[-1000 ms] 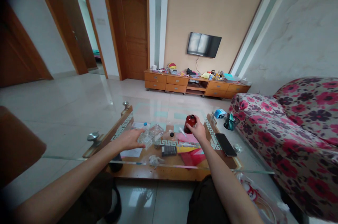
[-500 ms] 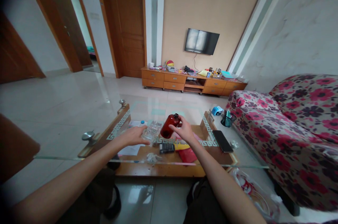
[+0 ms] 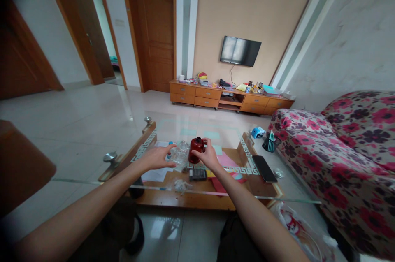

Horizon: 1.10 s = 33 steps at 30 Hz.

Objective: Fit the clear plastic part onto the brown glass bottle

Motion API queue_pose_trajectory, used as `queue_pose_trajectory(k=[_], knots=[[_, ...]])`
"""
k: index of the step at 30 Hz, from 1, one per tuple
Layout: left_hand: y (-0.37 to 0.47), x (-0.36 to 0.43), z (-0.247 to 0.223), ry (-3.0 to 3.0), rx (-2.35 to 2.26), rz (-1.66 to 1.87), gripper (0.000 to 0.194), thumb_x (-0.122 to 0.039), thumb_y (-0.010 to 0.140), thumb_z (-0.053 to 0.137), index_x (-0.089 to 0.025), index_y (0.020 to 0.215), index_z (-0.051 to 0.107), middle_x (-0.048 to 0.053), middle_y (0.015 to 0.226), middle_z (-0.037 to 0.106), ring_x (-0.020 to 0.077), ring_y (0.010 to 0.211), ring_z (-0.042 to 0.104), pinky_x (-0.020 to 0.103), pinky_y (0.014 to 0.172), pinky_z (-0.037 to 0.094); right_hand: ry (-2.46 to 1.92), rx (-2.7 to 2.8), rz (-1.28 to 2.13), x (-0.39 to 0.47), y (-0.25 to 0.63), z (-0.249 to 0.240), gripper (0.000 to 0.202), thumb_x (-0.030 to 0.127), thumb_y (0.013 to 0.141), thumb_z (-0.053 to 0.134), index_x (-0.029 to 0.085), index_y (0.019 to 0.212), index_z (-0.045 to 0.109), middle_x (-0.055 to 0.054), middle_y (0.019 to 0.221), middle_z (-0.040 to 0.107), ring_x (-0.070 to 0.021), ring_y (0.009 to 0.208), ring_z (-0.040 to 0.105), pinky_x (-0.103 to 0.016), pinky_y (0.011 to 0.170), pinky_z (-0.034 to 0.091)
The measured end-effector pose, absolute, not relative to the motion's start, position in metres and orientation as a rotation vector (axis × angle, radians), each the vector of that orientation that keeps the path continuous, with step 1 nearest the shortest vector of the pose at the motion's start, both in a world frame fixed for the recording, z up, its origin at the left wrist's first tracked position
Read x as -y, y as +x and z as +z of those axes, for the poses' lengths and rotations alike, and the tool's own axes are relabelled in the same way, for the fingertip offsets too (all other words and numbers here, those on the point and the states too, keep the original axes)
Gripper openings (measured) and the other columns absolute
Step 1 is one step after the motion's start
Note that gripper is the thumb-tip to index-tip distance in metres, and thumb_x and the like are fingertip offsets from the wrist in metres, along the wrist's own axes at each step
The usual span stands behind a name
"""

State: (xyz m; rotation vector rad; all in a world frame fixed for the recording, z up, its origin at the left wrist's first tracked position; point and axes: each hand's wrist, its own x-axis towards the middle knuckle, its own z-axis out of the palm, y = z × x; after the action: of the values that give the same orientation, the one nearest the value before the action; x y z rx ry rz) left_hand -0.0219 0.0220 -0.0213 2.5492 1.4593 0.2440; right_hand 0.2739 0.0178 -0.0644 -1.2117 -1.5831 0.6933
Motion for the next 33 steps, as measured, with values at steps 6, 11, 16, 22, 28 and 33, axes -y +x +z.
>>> queue_pose_trajectory(k=[6,11,16,22,28,33], knots=[[-0.024,-0.013,-0.014,2.580,-1.325,0.277,0.077,-0.055,0.082,0.077,-0.030,0.150,0.052,0.011,0.136,0.071,0.0334,0.123,0.069,0.037,0.097,0.053,-1.326,1.592,0.464,-0.024,0.282,-0.068,0.074,0.048,0.073,0.085,0.027,0.132,0.047,-0.007,0.122,0.067,-0.0260,0.105,0.070,-0.045,0.098,0.056],[-0.022,-0.011,-0.018,2.590,-1.276,0.291,0.074,-0.044,0.083,0.075,-0.025,0.151,0.051,0.012,0.144,0.066,0.0326,0.129,0.065,0.036,0.103,0.051,-1.384,1.571,0.400,-0.018,0.306,-0.063,0.071,0.046,0.075,0.083,0.026,0.133,0.048,-0.009,0.125,0.068,-0.0275,0.108,0.070,-0.047,0.099,0.056],[-0.016,-0.012,-0.026,2.588,-1.285,0.288,0.069,-0.027,0.079,0.072,-0.025,0.145,0.050,0.013,0.135,0.070,0.0315,0.123,0.068,0.036,0.097,0.052,-1.367,1.572,0.427,-0.008,0.318,-0.054,0.075,0.045,0.077,0.082,0.027,0.141,0.048,-0.010,0.131,0.067,-0.0294,0.112,0.070,-0.052,0.103,0.055],[-0.009,-0.021,-0.024,2.579,-1.351,0.258,0.064,-0.038,0.073,0.079,-0.025,0.132,0.056,0.012,0.124,0.073,0.0326,0.114,0.070,0.035,0.088,0.052,-1.295,1.627,0.333,-0.002,0.315,-0.046,0.084,0.050,0.079,0.084,0.027,0.151,0.047,-0.014,0.144,0.061,-0.0337,0.126,0.063,-0.056,0.109,0.051],[-0.001,-0.023,-0.031,2.575,-1.255,0.212,0.078,-0.057,0.066,0.085,-0.024,0.132,0.062,0.011,0.119,0.075,0.0341,0.107,0.071,0.037,0.088,0.052,-1.269,1.766,0.307,0.005,0.317,-0.049,0.086,0.050,0.079,0.084,0.024,0.154,0.047,-0.014,0.151,0.055,-0.0321,0.133,0.059,-0.053,0.115,0.047],[0.002,-0.019,-0.048,2.447,-1.218,0.250,0.090,-0.061,0.060,0.088,-0.022,0.137,0.061,0.009,0.109,0.077,0.0321,0.097,0.073,0.033,0.074,0.052,-1.291,1.833,0.281,0.012,0.318,-0.052,0.089,0.047,0.076,0.087,0.024,0.153,0.048,-0.014,0.151,0.056,-0.0321,0.136,0.056,-0.052,0.116,0.046]])
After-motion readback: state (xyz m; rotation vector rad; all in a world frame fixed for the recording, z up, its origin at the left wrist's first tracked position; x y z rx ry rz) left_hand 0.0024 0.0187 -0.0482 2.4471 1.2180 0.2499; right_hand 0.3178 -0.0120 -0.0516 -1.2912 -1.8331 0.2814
